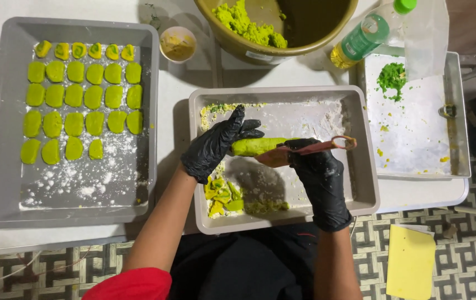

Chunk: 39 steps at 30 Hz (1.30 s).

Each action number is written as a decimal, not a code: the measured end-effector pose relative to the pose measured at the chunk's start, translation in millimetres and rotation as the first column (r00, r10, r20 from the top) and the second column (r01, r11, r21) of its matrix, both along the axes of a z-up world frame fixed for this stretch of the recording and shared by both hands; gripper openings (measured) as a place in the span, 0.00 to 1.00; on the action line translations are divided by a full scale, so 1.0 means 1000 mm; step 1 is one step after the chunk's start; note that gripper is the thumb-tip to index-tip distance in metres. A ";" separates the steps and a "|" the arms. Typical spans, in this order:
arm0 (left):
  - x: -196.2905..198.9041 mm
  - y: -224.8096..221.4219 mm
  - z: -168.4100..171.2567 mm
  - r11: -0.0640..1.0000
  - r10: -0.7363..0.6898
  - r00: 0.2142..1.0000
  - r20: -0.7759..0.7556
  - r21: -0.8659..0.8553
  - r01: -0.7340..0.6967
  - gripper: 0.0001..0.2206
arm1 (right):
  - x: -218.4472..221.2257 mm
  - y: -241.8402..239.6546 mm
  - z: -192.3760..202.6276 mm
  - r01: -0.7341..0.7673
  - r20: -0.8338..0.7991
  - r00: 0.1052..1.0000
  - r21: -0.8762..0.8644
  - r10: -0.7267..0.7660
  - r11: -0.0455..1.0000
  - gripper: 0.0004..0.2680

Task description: Cutting a long roll of green dough into small oval pieces using a scraper and arranging them on a tray.

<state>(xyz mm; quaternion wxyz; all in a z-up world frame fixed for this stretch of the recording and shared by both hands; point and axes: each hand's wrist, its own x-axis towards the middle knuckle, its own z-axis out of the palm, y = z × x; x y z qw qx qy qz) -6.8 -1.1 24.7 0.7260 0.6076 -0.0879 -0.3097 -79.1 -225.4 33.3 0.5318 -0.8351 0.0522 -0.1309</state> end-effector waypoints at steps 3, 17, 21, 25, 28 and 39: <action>-0.001 -0.003 0.003 1.000 0.001 1.000 0.007 0.020 -0.001 0.26 | -0.005 0.031 0.000 -0.083 -0.003 0.997 -0.023 0.083 0.996 0.08; 0.002 -0.019 -0.003 0.969 -0.071 0.913 0.402 0.245 -0.033 0.23 | -0.035 -0.144 -0.080 0.293 0.146 0.954 -0.617 -0.261 0.730 0.11; 0.009 -0.054 -0.042 0.891 -0.304 0.286 0.909 0.377 -0.251 0.29 | -0.051 -0.198 -0.157 0.429 0.384 0.898 -0.874 -0.216 0.229 0.13; 0.001 -0.095 -0.075 0.846 -0.407 0.299 0.863 0.480 -0.232 0.32 | -0.049 -0.159 -0.119 0.400 0.334 0.912 -0.592 -0.239 0.699 0.10; 0.005 -0.124 -0.099 0.779 -0.487 0.344 0.803 0.578 -0.244 0.37 | -0.051 -0.145 -0.106 0.435 0.336 0.884 -0.339 -0.324 0.835 0.12; 0.002 -0.157 -0.089 0.689 -0.501 0.386 0.775 0.627 -0.364 0.26 | -0.051 -0.113 -0.072 0.504 0.258 0.796 0.219 -0.547 0.836 0.17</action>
